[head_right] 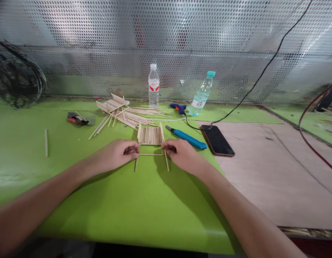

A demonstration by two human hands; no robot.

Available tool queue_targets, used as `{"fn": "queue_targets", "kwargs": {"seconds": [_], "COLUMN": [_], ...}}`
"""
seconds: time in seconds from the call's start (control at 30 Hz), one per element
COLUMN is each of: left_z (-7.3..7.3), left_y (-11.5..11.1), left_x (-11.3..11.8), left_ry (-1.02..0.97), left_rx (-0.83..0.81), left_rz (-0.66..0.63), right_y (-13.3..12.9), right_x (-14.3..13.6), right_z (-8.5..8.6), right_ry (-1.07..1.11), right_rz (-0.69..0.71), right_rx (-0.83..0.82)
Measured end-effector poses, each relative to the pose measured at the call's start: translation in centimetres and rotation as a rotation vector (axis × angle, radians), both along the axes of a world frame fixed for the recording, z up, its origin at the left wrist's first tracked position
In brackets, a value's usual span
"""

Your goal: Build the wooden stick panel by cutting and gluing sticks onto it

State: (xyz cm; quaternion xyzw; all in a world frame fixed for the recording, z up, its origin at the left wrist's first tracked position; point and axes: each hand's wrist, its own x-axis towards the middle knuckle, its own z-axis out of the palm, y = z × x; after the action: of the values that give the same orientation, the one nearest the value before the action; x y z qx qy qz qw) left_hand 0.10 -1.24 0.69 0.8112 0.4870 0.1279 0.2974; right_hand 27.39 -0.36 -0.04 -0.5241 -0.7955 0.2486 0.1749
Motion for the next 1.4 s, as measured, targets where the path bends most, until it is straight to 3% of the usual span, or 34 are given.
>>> {"fn": "queue_targets", "kwargs": {"seconds": [0.2, 0.43, 0.57, 0.77, 1.0, 1.17, 1.4], "left_z": [-0.4, -1.0, -1.3, -1.1, -0.6, -0.5, -0.6], "left_y": [-0.2, -0.1, 0.4, 0.5, -0.6, -1.4, -6.7], "left_x": [0.3, 0.6, 2.5, 5.4, 5.9, 4.4, 3.8], "left_ry": [0.004, -0.048, 0.054, 0.119, 0.212, 0.241, 0.276], "left_rx": [0.074, 0.197, 0.303, 0.319, 0.390, 0.361, 0.142], "left_rz": [-0.037, -0.015, -0.073, -0.168, -0.169, -0.119, -0.017], "right_y": [-0.2, 0.7, 1.6, 1.9, 0.6, -4.1, -17.4], "right_x": [0.2, 2.9, 4.7, 4.8, 5.2, 5.3, 2.6], "right_z": [-0.1, 1.4, 0.7, -0.1, 2.7, 4.7, 2.3], "right_ry": [-0.005, -0.217, -0.360, -0.451, -0.369, -0.302, -0.111], "right_rz": [0.008, -0.345, -0.403, -0.434, -0.560, -0.496, -0.301], "right_rx": [0.048, 0.253, 0.223, 0.163, 0.187, 0.242, 0.306]}}
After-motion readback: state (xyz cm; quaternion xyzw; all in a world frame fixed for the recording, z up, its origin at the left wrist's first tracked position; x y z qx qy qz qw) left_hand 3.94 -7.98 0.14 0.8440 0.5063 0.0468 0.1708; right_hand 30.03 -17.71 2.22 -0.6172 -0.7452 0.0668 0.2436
